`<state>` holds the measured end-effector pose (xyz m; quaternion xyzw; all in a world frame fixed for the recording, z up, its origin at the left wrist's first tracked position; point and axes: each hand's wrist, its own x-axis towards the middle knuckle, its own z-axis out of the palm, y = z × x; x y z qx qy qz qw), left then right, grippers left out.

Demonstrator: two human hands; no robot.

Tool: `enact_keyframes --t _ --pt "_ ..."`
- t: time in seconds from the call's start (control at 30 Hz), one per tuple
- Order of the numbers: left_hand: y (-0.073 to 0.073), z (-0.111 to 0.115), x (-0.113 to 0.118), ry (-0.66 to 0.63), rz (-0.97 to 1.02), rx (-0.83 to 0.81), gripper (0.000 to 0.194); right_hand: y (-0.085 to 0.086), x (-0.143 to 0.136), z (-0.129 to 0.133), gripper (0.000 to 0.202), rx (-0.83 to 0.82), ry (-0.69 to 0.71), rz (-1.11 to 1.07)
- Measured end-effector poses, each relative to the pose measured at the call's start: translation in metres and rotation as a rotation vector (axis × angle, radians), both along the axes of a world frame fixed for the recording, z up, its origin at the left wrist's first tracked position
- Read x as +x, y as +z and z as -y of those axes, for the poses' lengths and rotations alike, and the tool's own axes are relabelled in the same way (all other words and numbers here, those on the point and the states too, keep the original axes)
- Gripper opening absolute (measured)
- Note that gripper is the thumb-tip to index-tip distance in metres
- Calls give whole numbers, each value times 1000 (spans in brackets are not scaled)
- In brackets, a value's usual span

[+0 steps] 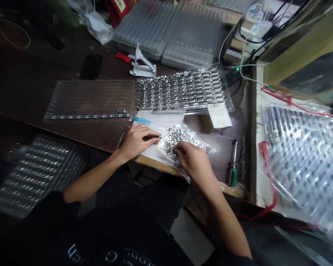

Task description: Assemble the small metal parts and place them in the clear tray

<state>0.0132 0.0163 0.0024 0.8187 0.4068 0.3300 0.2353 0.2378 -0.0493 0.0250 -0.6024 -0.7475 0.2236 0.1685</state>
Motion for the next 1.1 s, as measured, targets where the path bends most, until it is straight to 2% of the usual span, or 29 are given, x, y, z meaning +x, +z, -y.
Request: enact_keyframes --t 0.2,0.3,0.47,0.77,0.9,1.0,1.1 --pt "-5 -1 -1 43 -50 -11 6 -6 5 2 25 84 30 -24" --pt "-6 -1 -2 49 -56 -20 5 -6 6 2 23 118 24 -58" --pt "-9 -1 -2 53 -72 -43 6 1 3 4 16 141 -30 -74" --pt "-11 0 -1 -5 -79 -17 4 17 1 -1 17 128 -41 -100" --pt "-5 2 -6 -3 59 7 6 22 -8 -13 15 135 -49 -80" --pt "2 4 -16 67 197 17 7 23 -20 -32 23 136 36 -38" --pt "6 6 -30 117 190 19 10 22 -34 -54 27 88 133 -39"
